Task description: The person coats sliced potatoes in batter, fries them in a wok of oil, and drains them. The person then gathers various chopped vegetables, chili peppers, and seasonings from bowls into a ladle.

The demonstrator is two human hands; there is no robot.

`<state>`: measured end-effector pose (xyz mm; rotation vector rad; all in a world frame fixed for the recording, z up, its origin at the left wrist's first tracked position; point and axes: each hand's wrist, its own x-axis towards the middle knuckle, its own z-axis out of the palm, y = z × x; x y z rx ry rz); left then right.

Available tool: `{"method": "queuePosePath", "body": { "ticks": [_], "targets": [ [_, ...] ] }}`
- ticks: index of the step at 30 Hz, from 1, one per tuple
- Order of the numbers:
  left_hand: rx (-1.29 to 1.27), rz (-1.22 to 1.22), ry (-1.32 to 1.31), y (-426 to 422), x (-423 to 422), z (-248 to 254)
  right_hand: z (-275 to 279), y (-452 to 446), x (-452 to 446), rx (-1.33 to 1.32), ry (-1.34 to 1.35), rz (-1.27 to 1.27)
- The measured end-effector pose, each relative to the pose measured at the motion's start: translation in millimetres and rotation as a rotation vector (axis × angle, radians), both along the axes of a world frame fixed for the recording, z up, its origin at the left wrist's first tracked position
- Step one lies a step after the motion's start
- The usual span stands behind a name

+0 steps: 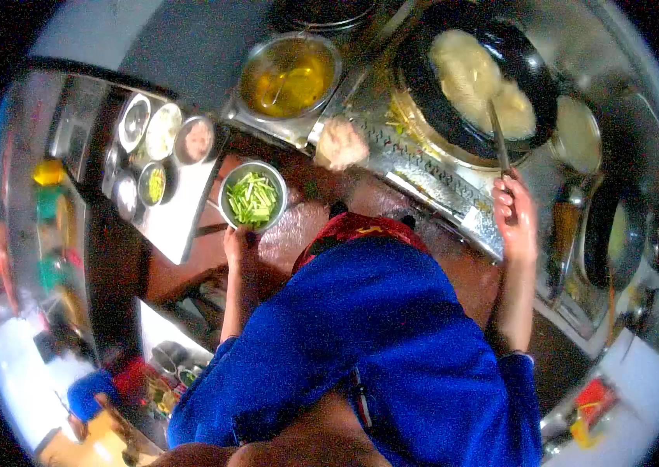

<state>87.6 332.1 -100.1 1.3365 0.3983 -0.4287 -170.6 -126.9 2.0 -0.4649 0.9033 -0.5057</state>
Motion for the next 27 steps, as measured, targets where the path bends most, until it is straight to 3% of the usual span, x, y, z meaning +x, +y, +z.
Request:
{"method": "queuePosePath", "body": {
  "ticks": [3,8,10,11,12,13,15,16,19,20,23,26,27],
  "targets": [
    [0.026,0.069,0.045,5,7,-14,-9,2,-11,-0.234,0.211,0.161],
    [-0.047,0.106,0.079,13,6,-18,34,26,-23,-0.574,0.573,0.386],
    [0.160,-0.054,-0.043,46,7,-64,37,23,-23,-0.645,0.657,0.558],
    [0.048,0.009,0.054,31,7,-54,36,18,-26,-0.683,0.705,0.627],
    [-0.059,0.083,0.152,16,8,-43,22,15,-26,-0.600,0.657,0.571],
    [-0.047,0.029,0.144,15,10,-53,18,12,-19,-0.522,0.688,0.511],
    [0.024,-0.098,0.193,-4,10,-20,15,9,-11,-0.580,0.708,0.470],
    [0.007,-0.139,0.171,-5,10,-1,34,16,-9,-0.778,0.740,0.507],
    [-0.058,-0.151,0.203,-14,13,29,-20,-30,-31,-1.770,0.953,0.387],
    [-0.117,-0.173,0.189,-15,13,33,1,-21,-28,-1.519,1.071,0.433],
    [-0.205,-0.202,0.204,-9,14,34,13,-10,-24,-1.604,1.395,0.377],
    [-0.223,-0.218,0.226,-11,13,51,-7,-12,-26,-1.635,1.318,0.313],
    [-0.225,-0.217,0.219,-15,12,59,11,-2,-13,-1.396,1.185,0.320]
  ]
}}
